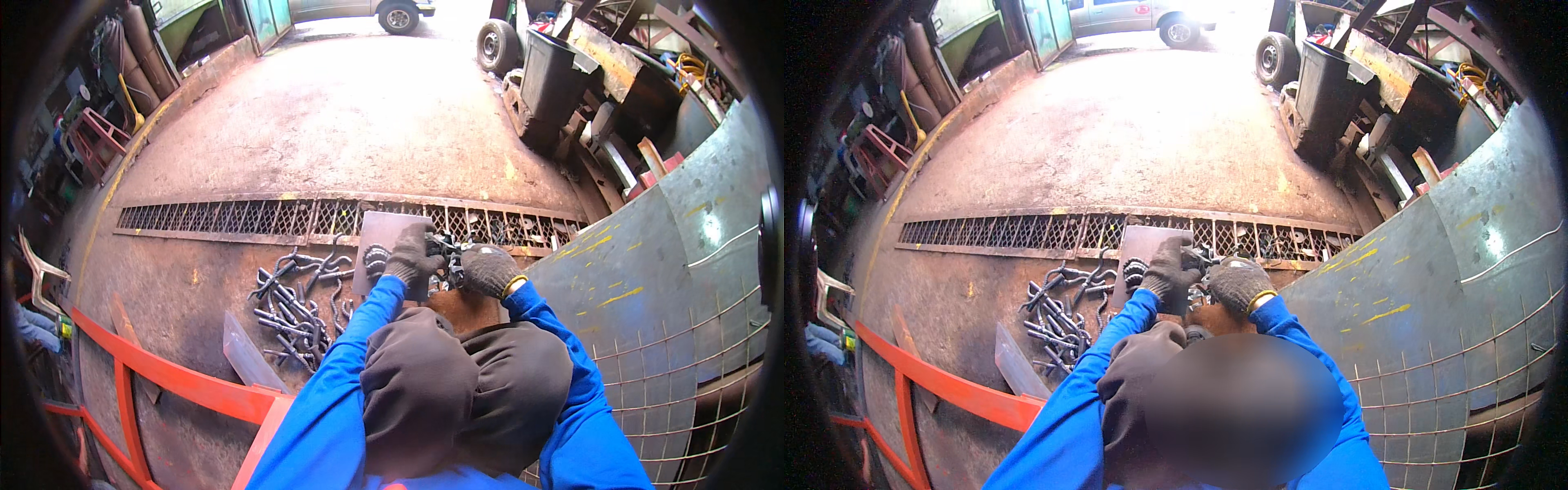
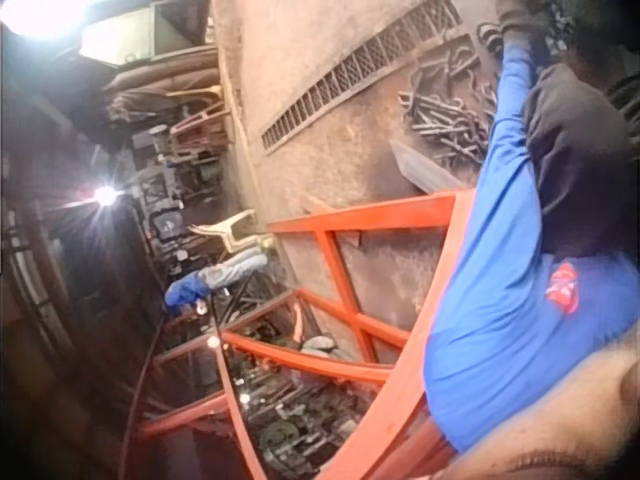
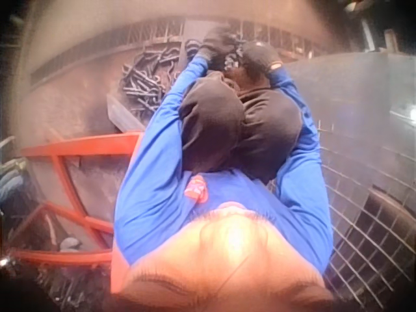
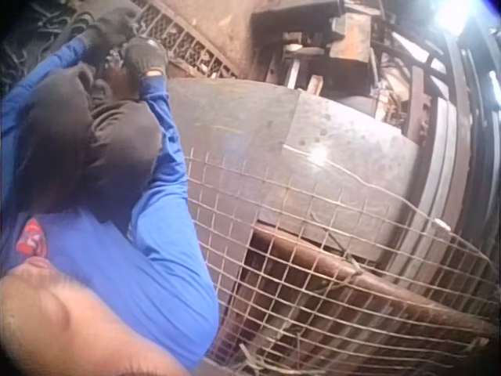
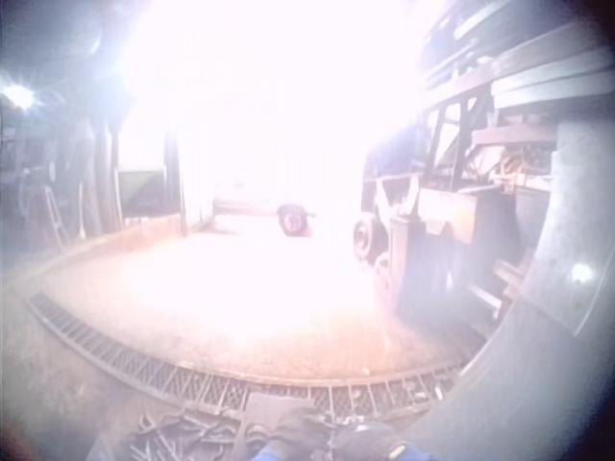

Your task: The person wraps a bundle of metal rods with black tape, using both hands to secure the bundle. They then use red-handled scissors to cut the tape and place the wrapped bundle on a metal surface.

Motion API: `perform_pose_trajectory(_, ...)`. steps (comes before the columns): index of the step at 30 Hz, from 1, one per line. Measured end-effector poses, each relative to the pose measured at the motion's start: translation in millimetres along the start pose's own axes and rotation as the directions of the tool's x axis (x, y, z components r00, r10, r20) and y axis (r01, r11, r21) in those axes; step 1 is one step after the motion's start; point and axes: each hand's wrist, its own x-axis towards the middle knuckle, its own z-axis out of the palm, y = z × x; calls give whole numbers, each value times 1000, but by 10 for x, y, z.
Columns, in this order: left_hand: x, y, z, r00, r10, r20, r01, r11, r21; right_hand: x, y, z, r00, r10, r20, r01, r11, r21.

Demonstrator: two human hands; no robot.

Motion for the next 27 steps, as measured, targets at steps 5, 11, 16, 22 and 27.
perform_pose_trajectory(5, -90, -192, 11, 996, 61, -67, -74, 976, -207, 44, -55, -139, 994, 93, 64, -98, 991, 91)
perform_pose_trajectory(11, -49, -56, 11, 998, -45, -41, 36, 979, -202, 149, -54, -2, 1000, -4, 8, 4, 999, 48)
perform_pose_trajectory(16, -86, -80, 49, 991, -114, -71, 108, 991, -84, 82, -120, 251, 984, -115, 136, 79, 967, 242)
perform_pose_trajectory(22, -57, 46, -108, 990, -103, 97, 117, 981, -153, -189, 8, 1015, 990, 2, 142, -81, 829, 554)
perform_pose_trajectory(27, -20, -114, -32, 995, 49, 88, -49, 999, -9, -98, 51, 1347, 973, 96, 208, -199, 801, 565)
